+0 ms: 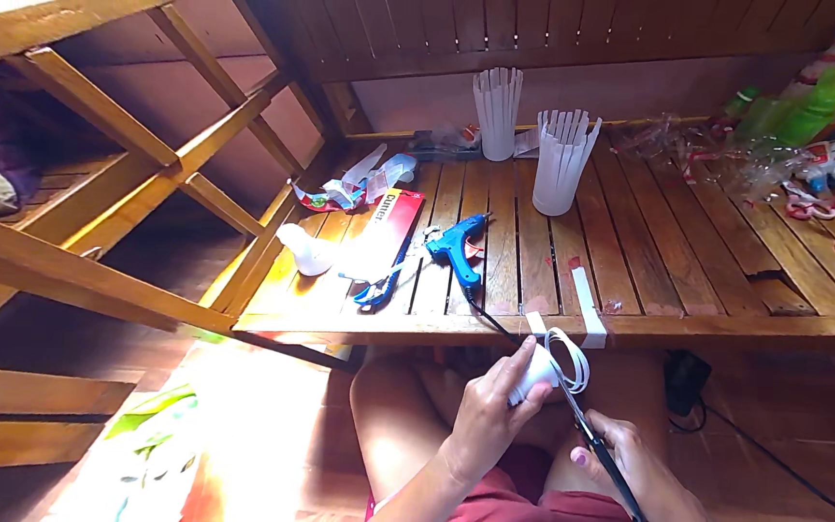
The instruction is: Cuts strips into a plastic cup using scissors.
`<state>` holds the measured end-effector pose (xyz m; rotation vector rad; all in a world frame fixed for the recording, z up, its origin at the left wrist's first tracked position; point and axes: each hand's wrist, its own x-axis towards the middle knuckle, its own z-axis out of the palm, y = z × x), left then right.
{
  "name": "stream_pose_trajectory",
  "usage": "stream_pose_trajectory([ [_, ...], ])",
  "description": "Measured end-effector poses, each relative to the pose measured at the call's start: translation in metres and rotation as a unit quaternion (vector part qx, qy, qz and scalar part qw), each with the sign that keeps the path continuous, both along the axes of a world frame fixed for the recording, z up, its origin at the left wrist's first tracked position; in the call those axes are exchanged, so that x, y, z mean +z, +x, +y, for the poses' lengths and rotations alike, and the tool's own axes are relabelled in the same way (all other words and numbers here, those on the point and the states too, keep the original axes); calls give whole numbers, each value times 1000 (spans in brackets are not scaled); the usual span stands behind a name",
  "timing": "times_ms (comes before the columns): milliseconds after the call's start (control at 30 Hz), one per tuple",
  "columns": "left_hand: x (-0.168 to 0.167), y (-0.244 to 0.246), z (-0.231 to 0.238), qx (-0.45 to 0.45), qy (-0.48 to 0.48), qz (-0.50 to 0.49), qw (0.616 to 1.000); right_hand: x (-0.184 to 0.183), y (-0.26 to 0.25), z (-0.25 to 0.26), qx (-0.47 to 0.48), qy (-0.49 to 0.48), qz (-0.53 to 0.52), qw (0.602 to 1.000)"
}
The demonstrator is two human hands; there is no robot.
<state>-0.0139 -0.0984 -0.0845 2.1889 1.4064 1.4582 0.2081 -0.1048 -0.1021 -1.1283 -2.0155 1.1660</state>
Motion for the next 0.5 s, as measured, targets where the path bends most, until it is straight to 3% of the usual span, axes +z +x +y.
stream_pose_trajectory([
  [500, 1, -2, 2, 5, 22, 26, 999, -8, -4, -1, -26, 89, 20, 996],
])
